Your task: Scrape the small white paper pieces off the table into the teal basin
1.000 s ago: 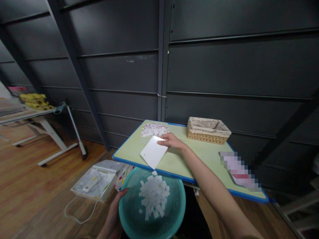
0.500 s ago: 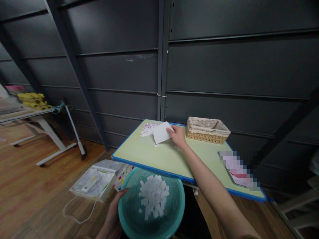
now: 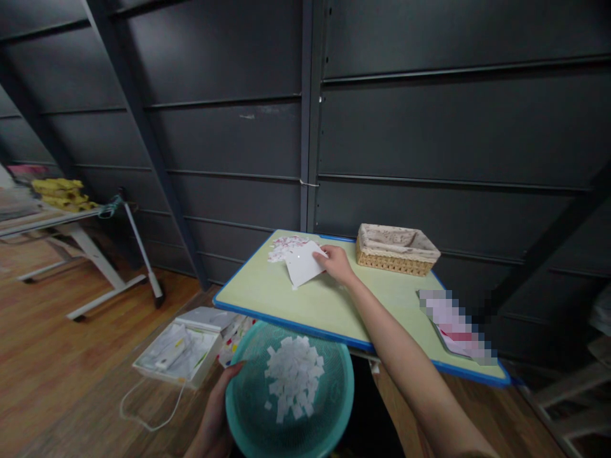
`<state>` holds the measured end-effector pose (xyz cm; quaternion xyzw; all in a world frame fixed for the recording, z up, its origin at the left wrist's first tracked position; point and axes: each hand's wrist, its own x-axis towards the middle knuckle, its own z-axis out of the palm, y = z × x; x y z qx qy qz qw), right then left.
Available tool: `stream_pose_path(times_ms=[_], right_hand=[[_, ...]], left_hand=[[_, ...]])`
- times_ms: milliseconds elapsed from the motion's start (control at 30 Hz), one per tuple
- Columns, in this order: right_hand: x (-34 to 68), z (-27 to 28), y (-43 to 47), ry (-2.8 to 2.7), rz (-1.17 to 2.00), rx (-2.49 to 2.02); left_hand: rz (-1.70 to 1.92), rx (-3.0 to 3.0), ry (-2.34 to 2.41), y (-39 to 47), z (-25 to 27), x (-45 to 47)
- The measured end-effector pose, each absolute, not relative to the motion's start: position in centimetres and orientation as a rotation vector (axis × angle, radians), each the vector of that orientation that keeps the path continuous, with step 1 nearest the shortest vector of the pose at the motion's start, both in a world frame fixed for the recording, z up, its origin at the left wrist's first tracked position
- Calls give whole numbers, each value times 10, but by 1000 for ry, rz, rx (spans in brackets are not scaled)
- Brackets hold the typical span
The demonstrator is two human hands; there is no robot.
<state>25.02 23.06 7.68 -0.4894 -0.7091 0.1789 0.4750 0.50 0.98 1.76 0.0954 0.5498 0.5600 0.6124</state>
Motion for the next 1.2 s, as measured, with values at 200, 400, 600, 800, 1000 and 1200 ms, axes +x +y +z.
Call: stream_pose_path(times_ms=[200, 400, 600, 800, 1000, 1200], right_hand=[[249, 80, 227, -1772, 479, -1170], [243, 78, 222, -1782, 837, -1069], [226, 74, 210, -1746, 1318, -898], [241, 70, 233, -1390, 730, -1096], [253, 69, 239, -1504, 280, -1243], [248, 69, 235, -1580, 265, -1230]], left_hand=[[1286, 210, 1216, 9, 19, 6], [1287, 186, 1252, 9, 25, 8], [1261, 214, 1282, 10, 26, 7], [1261, 209, 1265, 9, 23, 7], [1247, 242, 1251, 10, 14, 4], [1248, 210, 1242, 10, 16, 5]])
